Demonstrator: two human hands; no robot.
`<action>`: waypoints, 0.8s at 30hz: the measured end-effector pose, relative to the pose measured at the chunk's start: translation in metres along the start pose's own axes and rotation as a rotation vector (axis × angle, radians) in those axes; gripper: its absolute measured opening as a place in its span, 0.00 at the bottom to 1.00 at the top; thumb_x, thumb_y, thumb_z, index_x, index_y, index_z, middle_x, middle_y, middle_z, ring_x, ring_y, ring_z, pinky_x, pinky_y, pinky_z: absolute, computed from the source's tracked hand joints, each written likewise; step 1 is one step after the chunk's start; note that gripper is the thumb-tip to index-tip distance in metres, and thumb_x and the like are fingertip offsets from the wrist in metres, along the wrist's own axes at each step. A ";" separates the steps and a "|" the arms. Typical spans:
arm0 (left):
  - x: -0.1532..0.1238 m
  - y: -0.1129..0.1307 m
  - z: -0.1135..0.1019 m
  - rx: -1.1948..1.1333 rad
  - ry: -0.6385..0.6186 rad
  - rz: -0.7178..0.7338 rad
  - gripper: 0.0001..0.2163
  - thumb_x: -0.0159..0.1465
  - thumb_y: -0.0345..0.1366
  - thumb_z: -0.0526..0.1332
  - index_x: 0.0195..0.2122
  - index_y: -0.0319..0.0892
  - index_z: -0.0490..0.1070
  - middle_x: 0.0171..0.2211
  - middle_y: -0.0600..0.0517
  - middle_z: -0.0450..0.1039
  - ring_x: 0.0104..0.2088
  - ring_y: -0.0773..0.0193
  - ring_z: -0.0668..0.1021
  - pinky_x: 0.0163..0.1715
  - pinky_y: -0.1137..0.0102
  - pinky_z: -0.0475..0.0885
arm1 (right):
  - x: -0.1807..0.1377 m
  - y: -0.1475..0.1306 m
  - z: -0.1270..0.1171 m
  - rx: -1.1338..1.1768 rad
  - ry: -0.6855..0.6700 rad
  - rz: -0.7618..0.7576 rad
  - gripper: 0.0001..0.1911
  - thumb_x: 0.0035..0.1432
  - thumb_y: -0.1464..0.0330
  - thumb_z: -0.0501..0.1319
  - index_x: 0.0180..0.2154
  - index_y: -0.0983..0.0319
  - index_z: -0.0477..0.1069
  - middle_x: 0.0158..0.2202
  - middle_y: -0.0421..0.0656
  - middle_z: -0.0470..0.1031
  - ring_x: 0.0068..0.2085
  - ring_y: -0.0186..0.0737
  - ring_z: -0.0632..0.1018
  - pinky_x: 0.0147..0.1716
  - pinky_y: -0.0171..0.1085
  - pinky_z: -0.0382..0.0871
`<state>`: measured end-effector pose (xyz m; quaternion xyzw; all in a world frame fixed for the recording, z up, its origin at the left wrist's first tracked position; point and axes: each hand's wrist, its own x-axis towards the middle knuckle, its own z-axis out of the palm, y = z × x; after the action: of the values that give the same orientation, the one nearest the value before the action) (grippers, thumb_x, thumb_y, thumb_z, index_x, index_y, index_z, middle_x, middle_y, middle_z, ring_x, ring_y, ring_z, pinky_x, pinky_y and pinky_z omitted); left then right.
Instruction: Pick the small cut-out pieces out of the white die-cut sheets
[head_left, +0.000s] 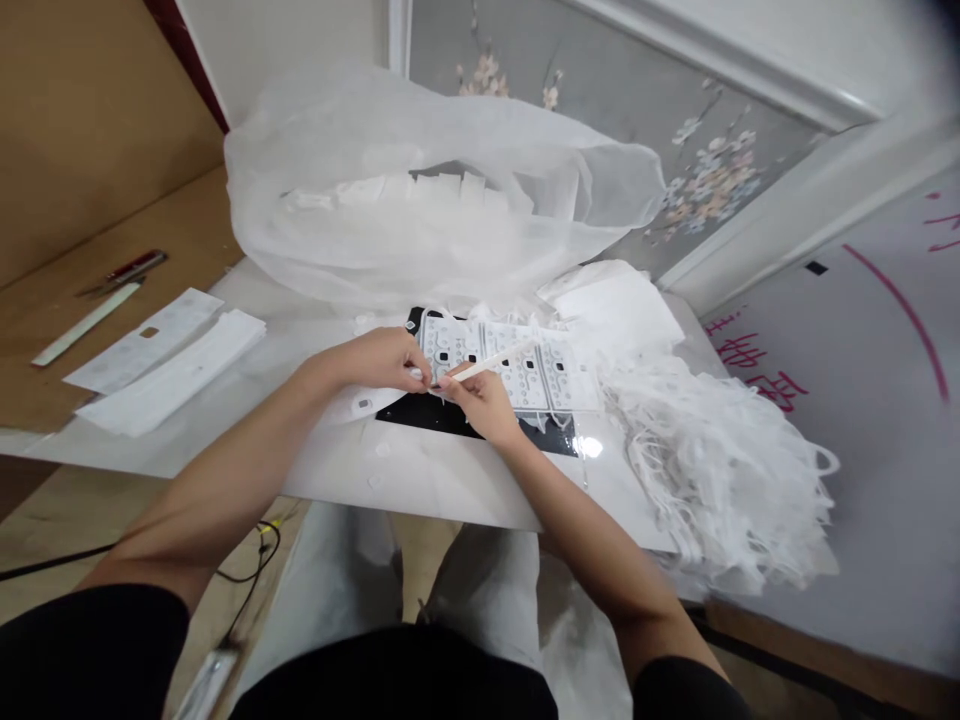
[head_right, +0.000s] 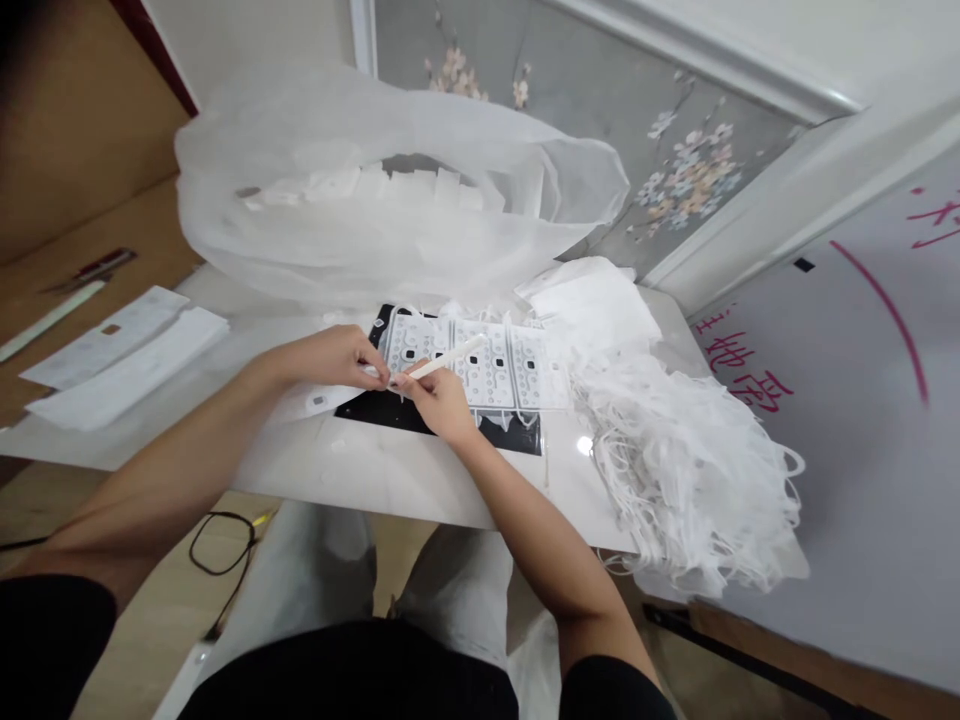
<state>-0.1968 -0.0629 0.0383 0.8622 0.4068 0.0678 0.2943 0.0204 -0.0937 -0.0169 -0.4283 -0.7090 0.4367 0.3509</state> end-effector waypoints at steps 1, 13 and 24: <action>0.000 0.000 0.001 0.013 -0.034 -0.004 0.11 0.58 0.37 0.61 0.35 0.45 0.84 0.20 0.56 0.70 0.22 0.70 0.65 0.26 0.72 0.54 | 0.000 0.000 0.000 -0.006 -0.029 -0.011 0.20 0.63 0.53 0.59 0.29 0.62 0.75 0.28 0.41 0.75 0.28 0.35 0.72 0.28 0.34 0.62; -0.003 0.002 -0.002 0.015 -0.227 -0.102 0.09 0.53 0.33 0.63 0.31 0.48 0.84 0.25 0.55 0.78 0.24 0.67 0.71 0.26 0.73 0.57 | -0.003 0.001 0.001 -0.129 -0.113 -0.037 0.13 0.64 0.62 0.61 0.30 0.60 0.78 0.32 0.41 0.80 0.33 0.38 0.77 0.34 0.35 0.66; -0.006 -0.005 -0.005 -0.047 -0.251 -0.062 0.13 0.55 0.41 0.65 0.39 0.47 0.85 0.17 0.56 0.64 0.19 0.69 0.61 0.24 0.71 0.52 | -0.007 0.000 0.005 -0.167 -0.079 -0.086 0.08 0.64 0.64 0.63 0.35 0.59 0.81 0.37 0.43 0.83 0.39 0.42 0.81 0.39 0.38 0.72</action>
<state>-0.2061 -0.0625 0.0399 0.8437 0.3915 -0.0401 0.3652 0.0193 -0.1020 -0.0193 -0.4077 -0.7738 0.3773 0.3044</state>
